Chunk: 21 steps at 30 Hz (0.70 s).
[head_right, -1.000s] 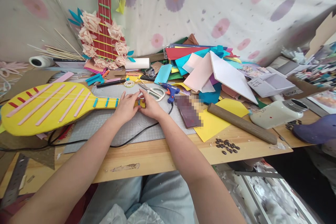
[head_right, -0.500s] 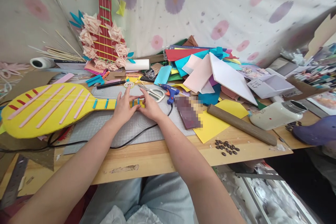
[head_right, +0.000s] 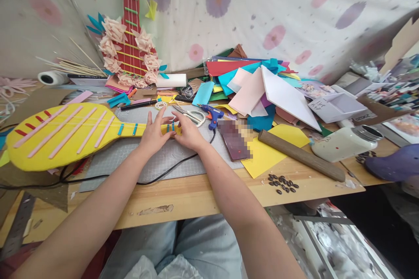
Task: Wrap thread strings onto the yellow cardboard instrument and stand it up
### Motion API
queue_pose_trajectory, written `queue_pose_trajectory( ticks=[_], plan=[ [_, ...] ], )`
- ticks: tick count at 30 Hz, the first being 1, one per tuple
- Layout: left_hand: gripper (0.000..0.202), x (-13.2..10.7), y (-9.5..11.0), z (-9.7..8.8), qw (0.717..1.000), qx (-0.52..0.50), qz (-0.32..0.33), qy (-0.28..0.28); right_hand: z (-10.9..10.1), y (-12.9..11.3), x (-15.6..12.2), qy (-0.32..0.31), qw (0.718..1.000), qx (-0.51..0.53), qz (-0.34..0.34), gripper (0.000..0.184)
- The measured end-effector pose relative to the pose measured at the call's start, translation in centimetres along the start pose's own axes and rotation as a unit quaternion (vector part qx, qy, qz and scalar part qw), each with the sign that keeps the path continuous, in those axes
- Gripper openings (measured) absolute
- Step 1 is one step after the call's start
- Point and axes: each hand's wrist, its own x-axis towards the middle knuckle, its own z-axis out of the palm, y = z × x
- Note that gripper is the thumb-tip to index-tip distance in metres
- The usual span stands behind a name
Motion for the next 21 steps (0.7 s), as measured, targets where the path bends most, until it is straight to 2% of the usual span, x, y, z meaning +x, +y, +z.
queue_pose_trajectory(
  ticks=[7,13,18,21],
  plan=[
    [0.073,-0.02,0.02,-0.16,1.000,-0.020,0.004,-0.003,-0.03,-0.15,0.02,0.009,0.999,-0.040,-0.003,0.064],
    [0.039,0.01,-0.25,-0.10,0.995,0.068,0.024,0.073,-0.12,-0.26,-0.04,0.013,0.999,-0.017,-0.025,0.066],
    [0.037,0.06,-0.26,0.09,0.995,0.076,0.012,0.066,-0.17,-0.69,-0.02,0.010,0.999,0.016,-0.038,0.064],
    [0.038,0.04,-0.07,0.20,0.995,0.056,0.002,0.081,0.00,-0.91,0.01,0.014,0.999,-0.002,-0.039,0.062]
  ],
)
